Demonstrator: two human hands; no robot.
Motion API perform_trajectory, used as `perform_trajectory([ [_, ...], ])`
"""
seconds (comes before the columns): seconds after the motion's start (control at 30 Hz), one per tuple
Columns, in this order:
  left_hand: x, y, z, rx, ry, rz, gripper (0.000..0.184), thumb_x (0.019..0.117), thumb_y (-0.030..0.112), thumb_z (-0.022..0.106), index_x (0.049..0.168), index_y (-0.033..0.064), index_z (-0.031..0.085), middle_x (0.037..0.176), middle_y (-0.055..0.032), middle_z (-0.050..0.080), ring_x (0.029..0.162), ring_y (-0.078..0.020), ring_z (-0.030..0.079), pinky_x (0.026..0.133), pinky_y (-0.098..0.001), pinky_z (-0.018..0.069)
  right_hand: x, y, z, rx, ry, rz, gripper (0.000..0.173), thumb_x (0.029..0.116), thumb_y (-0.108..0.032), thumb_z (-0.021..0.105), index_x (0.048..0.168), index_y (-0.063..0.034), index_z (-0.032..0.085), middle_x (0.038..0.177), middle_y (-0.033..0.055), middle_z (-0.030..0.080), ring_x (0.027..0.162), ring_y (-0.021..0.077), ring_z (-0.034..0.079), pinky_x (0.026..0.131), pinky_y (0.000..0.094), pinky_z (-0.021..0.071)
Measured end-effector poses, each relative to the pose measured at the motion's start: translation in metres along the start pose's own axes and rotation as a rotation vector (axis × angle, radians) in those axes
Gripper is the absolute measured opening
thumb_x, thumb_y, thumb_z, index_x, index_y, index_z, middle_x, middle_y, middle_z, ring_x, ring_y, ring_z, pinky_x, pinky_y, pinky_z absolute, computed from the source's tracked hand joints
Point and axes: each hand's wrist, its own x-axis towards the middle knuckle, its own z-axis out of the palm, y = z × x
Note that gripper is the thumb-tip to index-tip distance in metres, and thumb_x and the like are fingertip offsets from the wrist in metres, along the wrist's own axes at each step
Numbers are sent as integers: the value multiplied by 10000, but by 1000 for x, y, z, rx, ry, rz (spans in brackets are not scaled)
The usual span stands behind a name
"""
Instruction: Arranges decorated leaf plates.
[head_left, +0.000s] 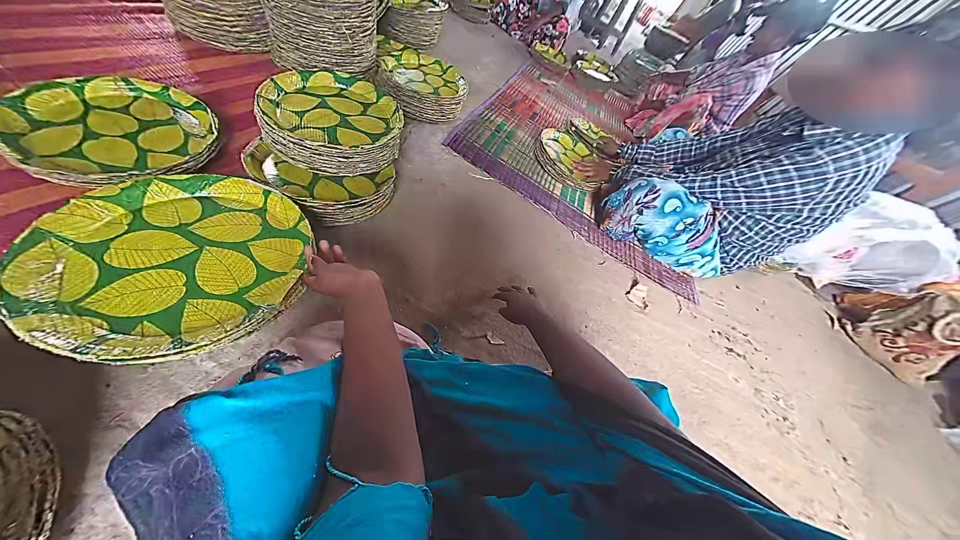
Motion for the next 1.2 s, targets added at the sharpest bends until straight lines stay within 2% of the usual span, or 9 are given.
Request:
perform_trajectory([
  [0.1, 15, 5, -1, -24, 6, 22, 495, 1122, 128, 332, 1603, 68, 228, 1631, -122, 317, 1471, -217, 369, 1198, -415, 333, 3, -1, 1, -8, -2, -8, 458, 1006, -236, 578, 1464, -233, 583, 1638, -1, 418, 1550, 305, 296, 1204, 691, 187],
  [0.3, 1, -10, -11, -134, 47, -50, 270, 1117, 135, 353, 1381, 84, 385, 1127, -92, 598, 926, -155, 650, 793, -316, 554, 3, 0, 1, 11, -38, -21, 484, 1008, -263, 593, 1488, -213, 552, 1647, 27, 402, 1545, 315, 306, 1205, 678, 196],
  [0.43, 8, -3, -11, -163, 98, -36, 266, 1110, 159, 398, 1358, 66, 420, 1126, -105, 599, 938, -161, 651, 783, -307, 553, 3, -2, 1, 20, -50, -23, 503, 1009, -283, 601, 1502, -207, 536, 1640, 20, 414, 1537, 312, 322, 1201, 672, 219],
  [0.57, 8, -1, -3, -212, 34, -25, 549, 1114, 132, 383, 1589, 214, 120, 1342, -152, 496, 1104, -241, 621, 846, -409, 561, 2, -2, 0, 7, -76, -22, 521, 1015, -296, 593, 1520, -196, 511, 1640, 26, 413, 1529, 312, 336, 1196, 657, 240],
  [0.63, 6, -15, -10, -56, -32, -46, 532, 1142, 270, 282, 1624, 217, 63, 1397, -149, 499, 1114, -212, 617, 872, -380, 549, 3, -3, 0, 19, -66, -26, 519, 1011, -291, 600, 1510, -174, 519, 1623, 44, 436, 1513, 315, 363, 1195, 651, 252],
  [0.73, -1, -56, -29, 318, -117, -60, 663, 1096, 148, 464, 1624, 155, 64, 1268, -159, 524, 925, -180, 606, 752, -331, 531, 7, -7, 2, 17, -51, -25, 512, 1004, -278, 604, 1484, -116, 531, 1599, 95, 456, 1491, 338, 391, 1186, 646, 274],
  [0.87, -23, -91, -66, 974, -480, 30, 556, 1053, 119, 557, 1554, 5, 345, 1445, -242, 549, 1283, -322, 589, 1078, -475, 481, 9, -16, 6, -17, -53, -9, 536, 988, -276, 630, 1445, -18, 517, 1558, 183, 466, 1413, 389, 478, 1121, 639, 383],
  [1.1, -57, -102, -71, 1614, -1031, 269, 380, 1055, 196, 547, 1408, 63, 596, 1400, -179, 609, 1277, -327, 606, 1089, -503, 477, 5, -22, 4, -66, -91, -11, 640, 949, -308, 697, 1451, 30, 490, 1521, 226, 484, 1352, 415, 534, 1056, 630, 459],
  [1.2, -62, -108, -74, 1850, -1271, 395, 447, 1026, 262, 585, 1435, 83, 583, 1536, -145, 513, 1448, -324, 449, 1191, -523, 344, 6, -22, 3, -72, -84, -27, 613, 935, -314, 712, 1418, 21, 536, 1469, 237, 538, 1345, 418, 542, 1056, 640, 454],
])
